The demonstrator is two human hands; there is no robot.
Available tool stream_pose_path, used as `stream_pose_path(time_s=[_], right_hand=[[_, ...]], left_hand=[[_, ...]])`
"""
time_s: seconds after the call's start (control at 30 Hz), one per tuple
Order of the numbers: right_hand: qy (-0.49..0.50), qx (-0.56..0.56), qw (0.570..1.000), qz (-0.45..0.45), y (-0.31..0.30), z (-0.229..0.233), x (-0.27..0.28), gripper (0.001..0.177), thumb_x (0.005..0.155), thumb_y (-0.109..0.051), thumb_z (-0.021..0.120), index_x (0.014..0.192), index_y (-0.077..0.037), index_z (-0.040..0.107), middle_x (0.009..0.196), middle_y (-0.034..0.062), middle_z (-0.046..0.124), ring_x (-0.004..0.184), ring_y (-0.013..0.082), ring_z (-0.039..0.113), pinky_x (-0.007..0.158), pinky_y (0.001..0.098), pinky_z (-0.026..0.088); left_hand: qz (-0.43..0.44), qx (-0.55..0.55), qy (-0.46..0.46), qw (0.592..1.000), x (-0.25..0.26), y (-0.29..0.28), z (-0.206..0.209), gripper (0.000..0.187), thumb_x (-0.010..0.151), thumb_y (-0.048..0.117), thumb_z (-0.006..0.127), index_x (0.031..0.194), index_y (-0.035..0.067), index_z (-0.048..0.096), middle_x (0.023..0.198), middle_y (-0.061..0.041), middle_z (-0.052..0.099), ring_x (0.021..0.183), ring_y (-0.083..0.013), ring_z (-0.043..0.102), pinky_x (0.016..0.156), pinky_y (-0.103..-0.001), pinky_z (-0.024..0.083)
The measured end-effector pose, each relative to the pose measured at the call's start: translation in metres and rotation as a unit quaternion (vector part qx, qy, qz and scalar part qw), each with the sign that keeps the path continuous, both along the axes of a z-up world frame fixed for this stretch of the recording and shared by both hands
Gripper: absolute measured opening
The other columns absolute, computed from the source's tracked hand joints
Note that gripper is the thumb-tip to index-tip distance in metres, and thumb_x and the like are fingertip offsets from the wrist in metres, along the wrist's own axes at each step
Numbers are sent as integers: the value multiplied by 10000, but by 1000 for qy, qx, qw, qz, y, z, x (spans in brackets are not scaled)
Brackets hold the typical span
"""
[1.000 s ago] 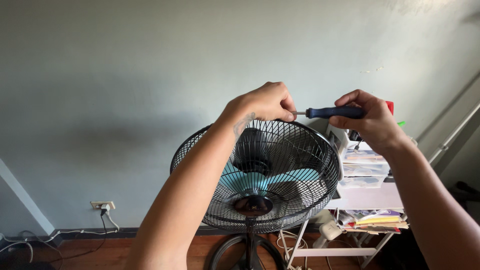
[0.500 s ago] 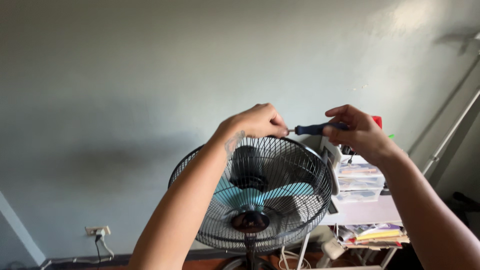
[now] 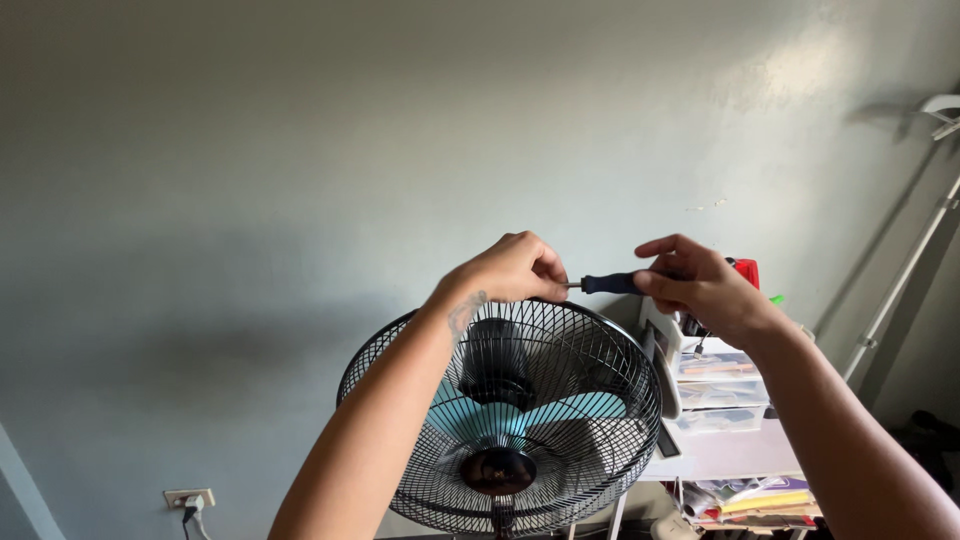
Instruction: The person disassembles a standing fan by removing the front grille, fan blades, and rear grille using a screwdriver and hands. The parts are placed on a nearby chair.
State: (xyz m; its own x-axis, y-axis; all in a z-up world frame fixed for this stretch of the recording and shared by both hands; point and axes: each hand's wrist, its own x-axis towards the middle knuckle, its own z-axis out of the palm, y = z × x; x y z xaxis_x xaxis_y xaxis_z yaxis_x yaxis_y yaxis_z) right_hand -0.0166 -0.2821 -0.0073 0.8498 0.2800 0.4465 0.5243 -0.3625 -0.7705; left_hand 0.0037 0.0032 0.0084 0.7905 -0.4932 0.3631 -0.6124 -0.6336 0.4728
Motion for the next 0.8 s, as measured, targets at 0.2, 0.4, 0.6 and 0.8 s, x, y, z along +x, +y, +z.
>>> stream_pose_path(time_s=[0.2, 0.4, 0.6, 0.8], right_hand=[[-19, -5, 1000, 14, 11, 7, -13, 444, 883, -237, 692, 1271, -34, 624, 1018, 75, 643, 837, 111, 615, 714, 282, 518], [146, -1, 987, -61, 6, 8, -10, 516, 1110, -485, 428, 1361, -85, 633, 853, 197, 696, 616, 243, 604, 534, 365, 470], [33, 5, 999, -26, 0, 10, 1, 421, 900, -209, 710, 1271, -17, 656, 861, 119, 720, 728, 136, 597, 639, 279, 494], [-40, -118, 990, -62, 16, 8, -13, 515, 756, -49, 818, 1252, -82, 686, 919, 83, 764, 825, 136, 675, 737, 313, 553]], left_hand=[[28, 12, 0, 1000, -2, -3, 7, 217, 807, 250, 816, 991, 135, 828, 957, -68, 810, 897, -187, 753, 818, -359, 574], [17, -1, -9, 1000, -4, -3, 2, 192, 795, 204, 818, 972, 129, 828, 950, -60, 813, 896, -185, 756, 808, -348, 579], [-17, -51, -23, 998, 0, 2, 1, 264, 720, 173, 880, 967, 100, 822, 933, -70, 818, 895, -182, 766, 828, -332, 589], [-17, -62, -38, 997, 1, 9, -5, 257, 824, 286, 804, 1035, 138, 814, 1028, -63, 809, 984, -186, 743, 896, -362, 564]])
